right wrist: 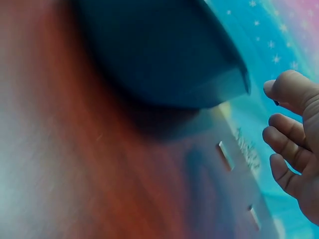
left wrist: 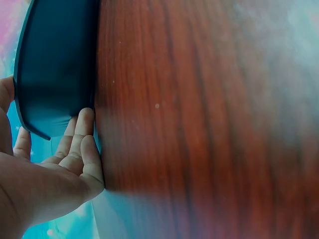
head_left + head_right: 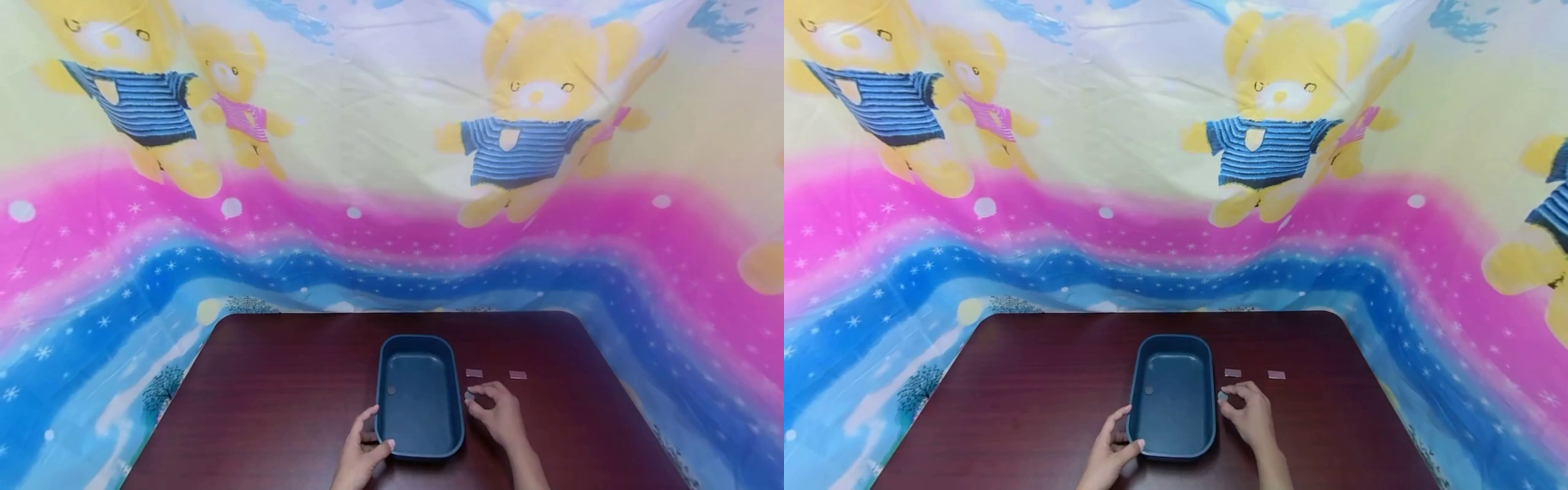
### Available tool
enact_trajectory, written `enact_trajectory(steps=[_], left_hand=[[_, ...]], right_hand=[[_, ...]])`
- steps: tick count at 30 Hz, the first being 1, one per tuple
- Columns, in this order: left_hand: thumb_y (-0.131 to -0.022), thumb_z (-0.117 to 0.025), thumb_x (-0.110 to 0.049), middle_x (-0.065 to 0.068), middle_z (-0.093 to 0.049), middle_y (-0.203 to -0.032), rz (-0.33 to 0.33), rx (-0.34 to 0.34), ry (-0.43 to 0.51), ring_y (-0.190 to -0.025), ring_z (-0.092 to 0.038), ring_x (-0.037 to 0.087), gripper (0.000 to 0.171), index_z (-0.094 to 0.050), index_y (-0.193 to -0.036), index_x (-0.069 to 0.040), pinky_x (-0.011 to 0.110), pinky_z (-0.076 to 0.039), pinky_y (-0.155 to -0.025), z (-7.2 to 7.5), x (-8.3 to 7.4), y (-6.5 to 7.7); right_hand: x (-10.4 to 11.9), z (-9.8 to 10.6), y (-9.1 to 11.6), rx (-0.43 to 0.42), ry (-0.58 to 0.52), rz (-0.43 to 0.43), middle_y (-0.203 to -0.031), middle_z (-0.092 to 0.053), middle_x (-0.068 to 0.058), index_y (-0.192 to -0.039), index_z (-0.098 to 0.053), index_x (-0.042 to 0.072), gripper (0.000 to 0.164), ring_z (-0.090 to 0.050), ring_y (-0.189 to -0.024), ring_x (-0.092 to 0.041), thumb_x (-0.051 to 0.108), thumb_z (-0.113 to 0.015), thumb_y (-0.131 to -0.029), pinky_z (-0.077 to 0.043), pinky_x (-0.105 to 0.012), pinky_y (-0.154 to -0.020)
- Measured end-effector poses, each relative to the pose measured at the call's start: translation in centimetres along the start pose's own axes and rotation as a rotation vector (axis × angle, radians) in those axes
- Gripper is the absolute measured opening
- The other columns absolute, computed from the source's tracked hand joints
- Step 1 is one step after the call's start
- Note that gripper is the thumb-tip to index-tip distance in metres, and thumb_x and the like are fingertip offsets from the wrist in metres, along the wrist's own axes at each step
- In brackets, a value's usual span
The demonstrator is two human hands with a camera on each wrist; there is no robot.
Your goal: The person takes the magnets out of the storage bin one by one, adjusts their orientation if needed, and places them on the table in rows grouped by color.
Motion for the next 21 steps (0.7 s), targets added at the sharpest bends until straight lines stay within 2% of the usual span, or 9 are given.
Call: enact_trajectory(steps=[4,9,16,21], left_hand=[[-0.081,-0.072,-0.016,0.013,-0.053,-0.088,-0.016,-0.006,-0.007,-0.071,-0.059,0.020,0.069,-0.037,-0.141,-0.012,0.034,-0.048,-0.063,0.0,1.2,-0.5],[-0.080,-0.073,-0.018,0.012,-0.054,-0.086,-0.026,-0.014,-0.016,-0.069,-0.060,0.020,0.068,-0.039,-0.139,-0.012,0.034,-0.048,-0.061,0.1,1.2,-0.6],[-0.080,-0.073,-0.020,0.013,-0.054,-0.090,0.038,0.002,-0.025,-0.073,-0.059,0.021,0.069,-0.038,-0.140,-0.014,0.035,-0.048,-0.063,-0.1,1.6,-0.5],[-0.082,-0.072,-0.019,0.013,-0.054,-0.090,0.024,0.009,-0.022,-0.076,-0.059,0.022,0.068,-0.037,-0.140,-0.013,0.035,-0.048,-0.064,-0.1,1.2,-0.8]], right_hand=[[-1.7,0.1,1.2,0.015,0.053,-0.048,-0.084,-0.062,0.006,-0.083,-0.074,0.012,0.023,-0.060,-0.078,-0.016,0.006,-0.083,-0.063,-0.045,-0.030,-0.072],[-3.7,0.2,2.3,0.047,0.091,-0.100,-0.085,-0.062,0.003,-0.084,-0.074,0.011,0.022,-0.060,-0.078,-0.018,0.007,-0.083,-0.065,-0.046,-0.034,-0.070],[-5.9,-0.7,3.2,0.140,0.095,-0.199,-0.085,-0.058,0.002,-0.085,-0.073,0.011,0.019,-0.058,-0.071,-0.014,0.009,-0.081,-0.068,-0.047,-0.029,-0.063],[-6.6,-1.4,3.2,0.190,0.136,-0.211,-0.085,-0.055,0.002,-0.084,-0.073,0.012,0.017,-0.057,-0.074,-0.016,0.012,-0.081,-0.069,-0.047,-0.034,-0.066]])
Point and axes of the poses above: each hand's wrist, its own y-axis away from the middle knuckle, its own z-axis out of the back of the hand, x = y × z, the point moved 10 cm from there along -y, towards the middle knuckle
